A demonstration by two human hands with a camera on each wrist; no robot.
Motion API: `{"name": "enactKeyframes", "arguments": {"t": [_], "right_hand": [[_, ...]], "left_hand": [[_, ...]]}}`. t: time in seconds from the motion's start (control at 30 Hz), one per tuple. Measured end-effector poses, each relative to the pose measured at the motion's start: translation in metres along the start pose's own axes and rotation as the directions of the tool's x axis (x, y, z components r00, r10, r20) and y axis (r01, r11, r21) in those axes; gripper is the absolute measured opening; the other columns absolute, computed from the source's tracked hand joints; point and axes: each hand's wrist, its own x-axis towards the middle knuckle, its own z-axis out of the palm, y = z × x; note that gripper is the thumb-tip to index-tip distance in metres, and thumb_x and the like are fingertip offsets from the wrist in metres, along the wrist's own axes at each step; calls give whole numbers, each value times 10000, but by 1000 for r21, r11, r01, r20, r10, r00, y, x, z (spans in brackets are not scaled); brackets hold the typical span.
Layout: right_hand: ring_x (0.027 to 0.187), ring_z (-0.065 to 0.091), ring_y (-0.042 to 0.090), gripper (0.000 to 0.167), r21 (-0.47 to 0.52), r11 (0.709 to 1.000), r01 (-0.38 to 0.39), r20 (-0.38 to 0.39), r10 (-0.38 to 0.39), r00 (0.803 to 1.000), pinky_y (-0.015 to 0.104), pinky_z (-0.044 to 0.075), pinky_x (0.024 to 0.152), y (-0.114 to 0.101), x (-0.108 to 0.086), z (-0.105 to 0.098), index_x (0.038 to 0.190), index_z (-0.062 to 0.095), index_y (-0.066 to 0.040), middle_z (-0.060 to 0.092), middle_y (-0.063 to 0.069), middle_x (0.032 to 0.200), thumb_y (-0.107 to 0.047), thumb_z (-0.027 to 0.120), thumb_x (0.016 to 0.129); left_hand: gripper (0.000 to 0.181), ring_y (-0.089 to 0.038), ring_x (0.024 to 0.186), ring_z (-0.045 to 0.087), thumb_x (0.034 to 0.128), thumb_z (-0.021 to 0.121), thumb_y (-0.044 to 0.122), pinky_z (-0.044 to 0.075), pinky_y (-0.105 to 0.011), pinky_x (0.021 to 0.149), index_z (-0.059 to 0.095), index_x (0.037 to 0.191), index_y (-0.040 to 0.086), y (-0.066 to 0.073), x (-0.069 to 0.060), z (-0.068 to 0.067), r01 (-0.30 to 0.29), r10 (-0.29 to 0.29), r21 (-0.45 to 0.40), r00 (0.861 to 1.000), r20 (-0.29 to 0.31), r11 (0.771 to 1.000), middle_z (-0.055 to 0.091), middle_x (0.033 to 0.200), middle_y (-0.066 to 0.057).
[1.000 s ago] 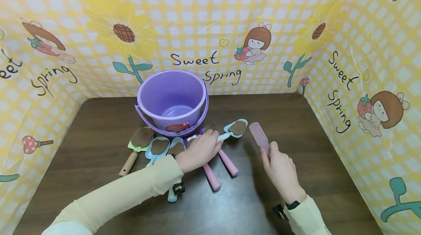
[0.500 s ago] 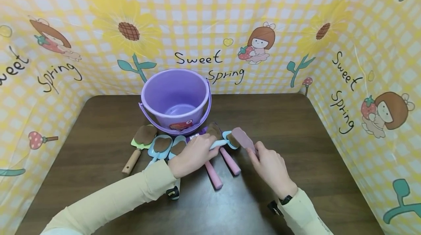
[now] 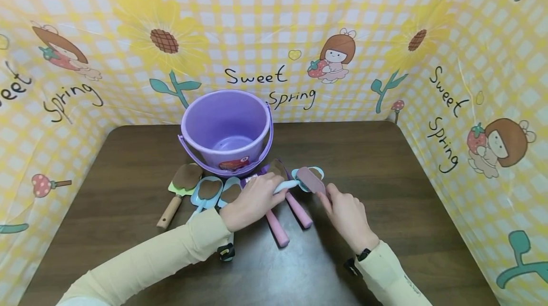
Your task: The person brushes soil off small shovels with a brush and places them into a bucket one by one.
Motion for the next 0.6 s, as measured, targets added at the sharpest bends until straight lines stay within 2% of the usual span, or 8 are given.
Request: {"name": "enactKeyframes", "arguments": {"t": [0.17,0.33,0.47,0.6], "right_hand": [[506,418,165,240,9,998,-64,25,64,998,318,308,463,4,3,2,901,565,-63,401,-6,615,-233,687,1018],[518,439,178,242,7,994,-112,39,111,993,321,329,475,8,4,2,925,583,-39,437,16,625,-241,661,1035],[514,430,168,232,18,995,-99,15,99,995,319,325,472,6,4,3,946,586,-37,442,9,625,-238,666,1030],[499,395,145,240,16,1000,-11,-5,11,1000,312,307,468,5,2,5,896,561,-74,403,-22,604,-228,710,1002]], "left_hand": [[263,-193,550,541,957,735,176,410,-310,453,589,754,96,0,0,2,-11,11,-23,1000,6,1000,546,716,-27],[270,-179,562,512,978,707,165,418,-311,493,572,756,93,0,0,3,-13,15,-59,999,37,998,525,720,-26],[284,-178,562,502,979,704,163,424,-321,509,558,747,91,-1,0,5,-6,9,-67,999,53,998,506,719,-25],[297,-194,558,531,966,722,168,440,-335,500,550,737,89,-2,-1,7,0,1,-35,999,38,999,508,710,-26]]}}
